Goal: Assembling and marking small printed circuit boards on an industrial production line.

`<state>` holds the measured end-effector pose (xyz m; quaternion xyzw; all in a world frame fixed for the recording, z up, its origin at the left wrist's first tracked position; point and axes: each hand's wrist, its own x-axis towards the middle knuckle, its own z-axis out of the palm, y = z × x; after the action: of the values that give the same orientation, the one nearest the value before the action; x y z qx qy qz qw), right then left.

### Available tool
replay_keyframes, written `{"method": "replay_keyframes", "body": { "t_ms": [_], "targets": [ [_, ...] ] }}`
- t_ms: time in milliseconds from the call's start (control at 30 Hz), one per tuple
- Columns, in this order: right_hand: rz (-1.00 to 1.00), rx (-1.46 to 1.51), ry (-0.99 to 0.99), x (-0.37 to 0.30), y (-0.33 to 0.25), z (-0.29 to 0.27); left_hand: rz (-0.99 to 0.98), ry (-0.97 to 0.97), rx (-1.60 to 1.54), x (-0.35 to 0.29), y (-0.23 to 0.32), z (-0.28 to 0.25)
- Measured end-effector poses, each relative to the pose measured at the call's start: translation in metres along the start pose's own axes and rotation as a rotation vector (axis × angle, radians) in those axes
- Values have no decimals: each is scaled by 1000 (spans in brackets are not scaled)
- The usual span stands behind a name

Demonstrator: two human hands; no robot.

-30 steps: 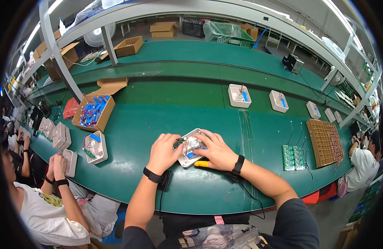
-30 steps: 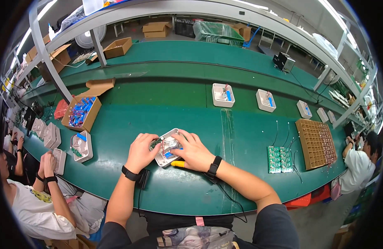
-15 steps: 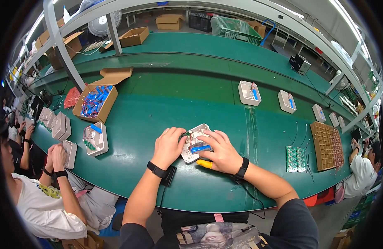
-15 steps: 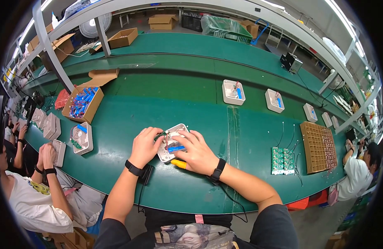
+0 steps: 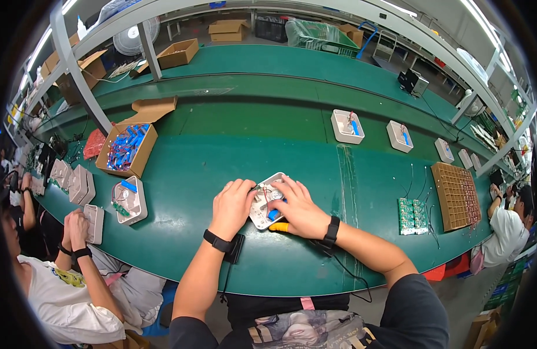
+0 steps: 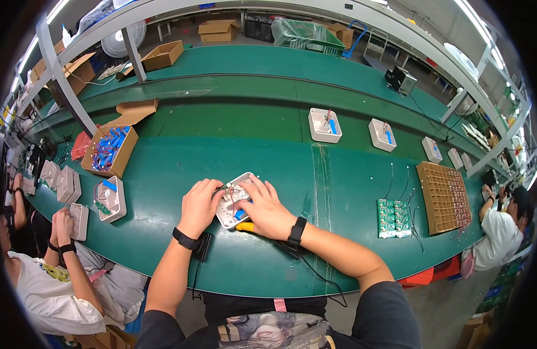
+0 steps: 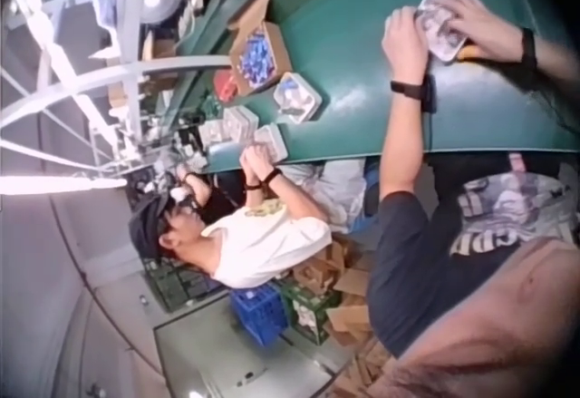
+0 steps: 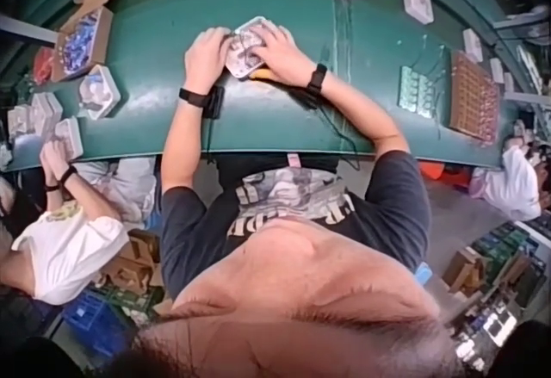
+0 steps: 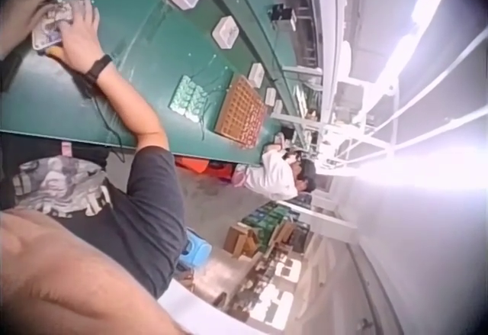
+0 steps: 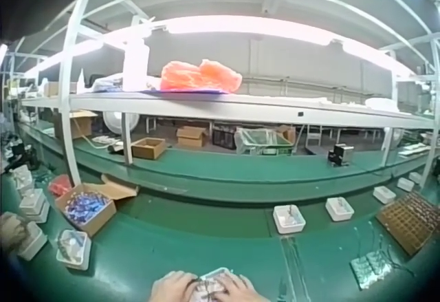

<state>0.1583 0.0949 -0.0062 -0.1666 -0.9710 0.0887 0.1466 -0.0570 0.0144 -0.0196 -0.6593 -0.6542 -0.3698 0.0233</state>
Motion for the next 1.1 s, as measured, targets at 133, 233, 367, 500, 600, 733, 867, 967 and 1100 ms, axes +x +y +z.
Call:
{"method": "replay_keyframes", "body": {
  "t_ms": [133,233,367,500,600,733,867,967,1100],
  "targets": [
    [-48,150,-35,3,6,-15,16,-3,-10,-1,-1,1],
    [-30,52,-54,4,0,-11,22,2,-5,-1,-2,1],
    [-58,-11,1,-1,-4,-13,9,-13,-7,-1,0,2],
    [-12,-20,-24,1,-9,0,29,-2,-1,1,0,1],
    [3,-13,-26,2,-3,2,26,-6,0,1,1,0],
    [5,71,-22,4,-3,-6,11,-23,-20,0,3,0],
    [-7,70,-27,5,-5,-11,16,-19,-24,0,6,-1],
    [0,94,-37,6,-5,-11,5,-22,-30,-1,5,-1],
    [-5,222,-46,9,4,-8,0,-31,-38,2,4,-1]
  ]
}}
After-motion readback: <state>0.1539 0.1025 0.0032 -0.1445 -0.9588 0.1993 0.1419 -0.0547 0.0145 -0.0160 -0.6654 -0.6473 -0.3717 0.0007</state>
